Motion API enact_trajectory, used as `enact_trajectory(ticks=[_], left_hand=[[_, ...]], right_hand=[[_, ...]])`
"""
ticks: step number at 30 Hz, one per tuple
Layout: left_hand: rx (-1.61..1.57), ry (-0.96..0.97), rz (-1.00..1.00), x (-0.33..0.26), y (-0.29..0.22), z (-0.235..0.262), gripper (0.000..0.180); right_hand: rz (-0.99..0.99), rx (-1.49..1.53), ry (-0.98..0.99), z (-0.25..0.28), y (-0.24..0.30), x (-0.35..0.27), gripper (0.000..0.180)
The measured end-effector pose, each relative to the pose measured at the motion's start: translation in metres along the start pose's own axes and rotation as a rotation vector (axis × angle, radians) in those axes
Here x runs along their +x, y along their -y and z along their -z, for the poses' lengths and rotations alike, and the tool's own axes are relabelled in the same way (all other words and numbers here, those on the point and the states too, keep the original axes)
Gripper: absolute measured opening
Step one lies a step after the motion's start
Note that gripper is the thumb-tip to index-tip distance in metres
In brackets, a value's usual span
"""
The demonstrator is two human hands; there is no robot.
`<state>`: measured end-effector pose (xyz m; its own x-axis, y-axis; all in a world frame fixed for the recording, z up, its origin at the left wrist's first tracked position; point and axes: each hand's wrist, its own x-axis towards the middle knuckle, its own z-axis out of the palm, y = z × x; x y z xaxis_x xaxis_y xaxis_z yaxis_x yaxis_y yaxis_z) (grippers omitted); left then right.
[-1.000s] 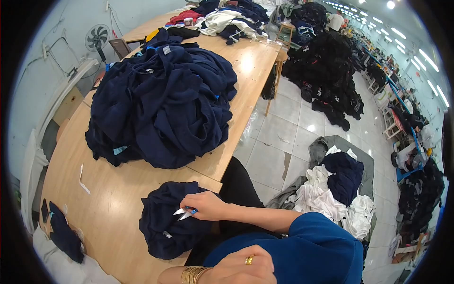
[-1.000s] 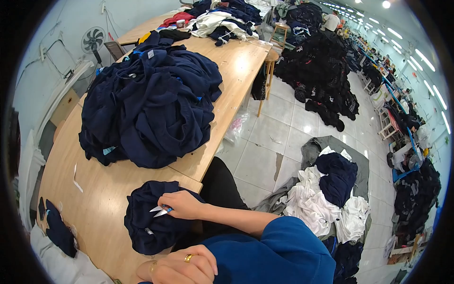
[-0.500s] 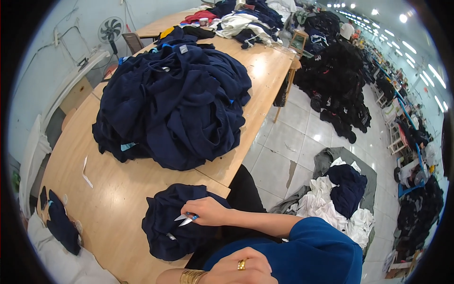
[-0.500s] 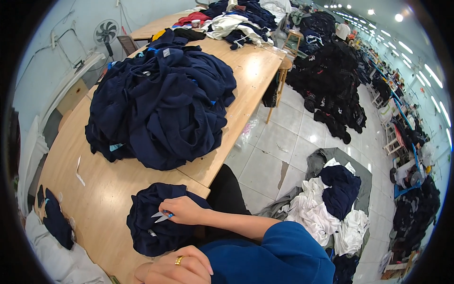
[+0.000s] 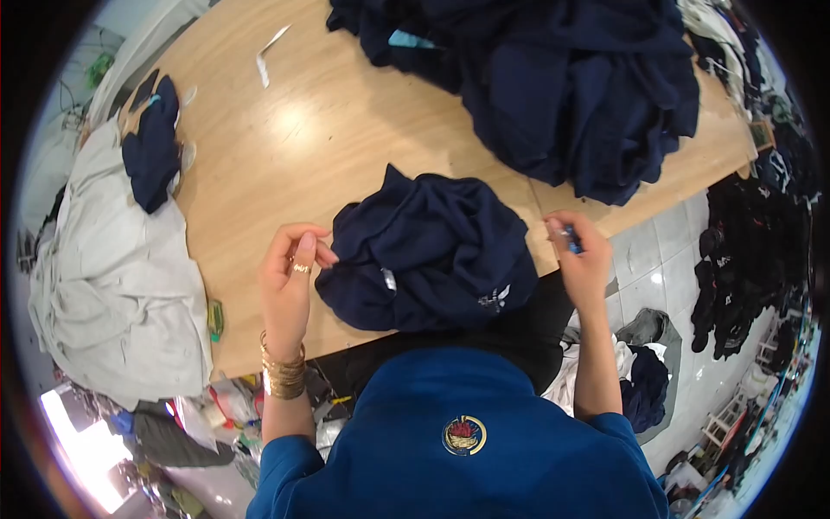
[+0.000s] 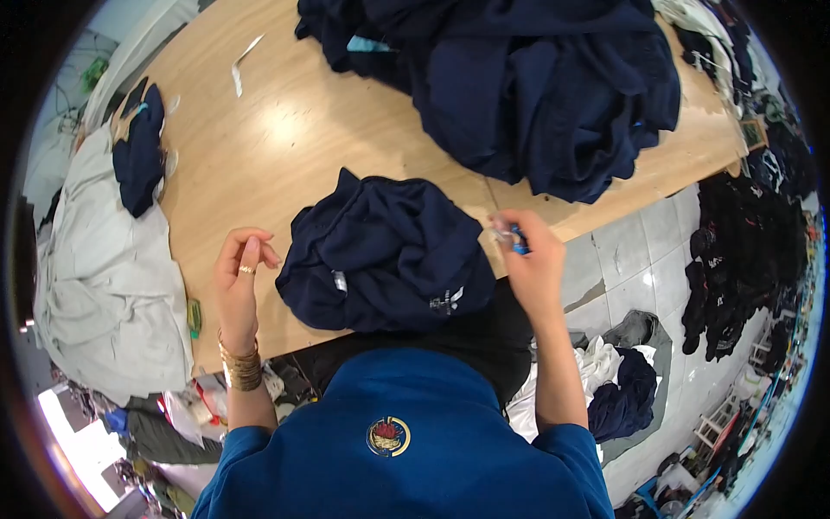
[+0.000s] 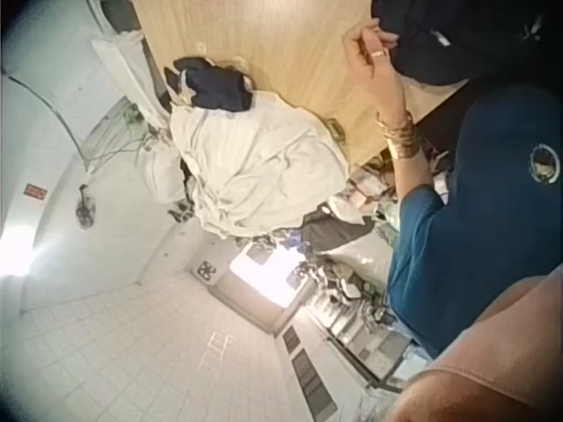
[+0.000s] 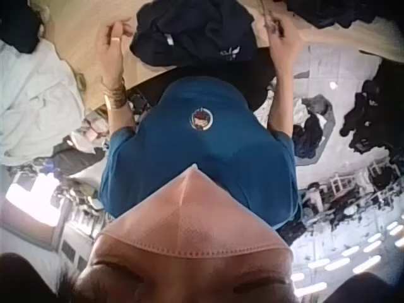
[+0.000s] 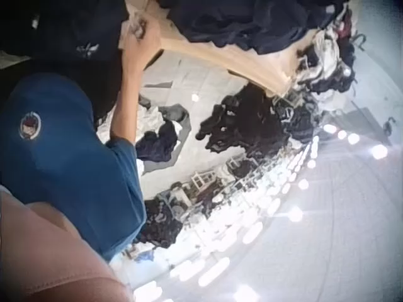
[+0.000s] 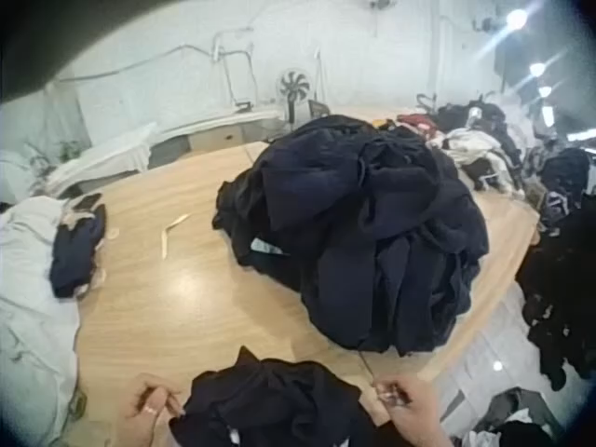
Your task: Trimming excess threads from blue garments using a thread nipper in a textile factory.
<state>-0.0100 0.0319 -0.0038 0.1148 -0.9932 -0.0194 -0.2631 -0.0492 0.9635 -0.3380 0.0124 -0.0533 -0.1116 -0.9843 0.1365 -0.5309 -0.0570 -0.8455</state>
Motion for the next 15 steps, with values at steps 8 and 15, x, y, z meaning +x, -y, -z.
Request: enact_trajectory(ticks=[8, 15], left_hand=[[0.185, 0.055, -0.205, 0.017, 0.007, -0.034, 0.019], [0.509, 0.142, -0.307, 0.022, 0.009, -0.072, 0.053]], right_hand=[[-0.058, 0.174, 0.168, -0.028, 0.039, 0.009, 0.009], [0.174, 0.016, 0.209, -0.072, 0.053, 0.006, 0.025]])
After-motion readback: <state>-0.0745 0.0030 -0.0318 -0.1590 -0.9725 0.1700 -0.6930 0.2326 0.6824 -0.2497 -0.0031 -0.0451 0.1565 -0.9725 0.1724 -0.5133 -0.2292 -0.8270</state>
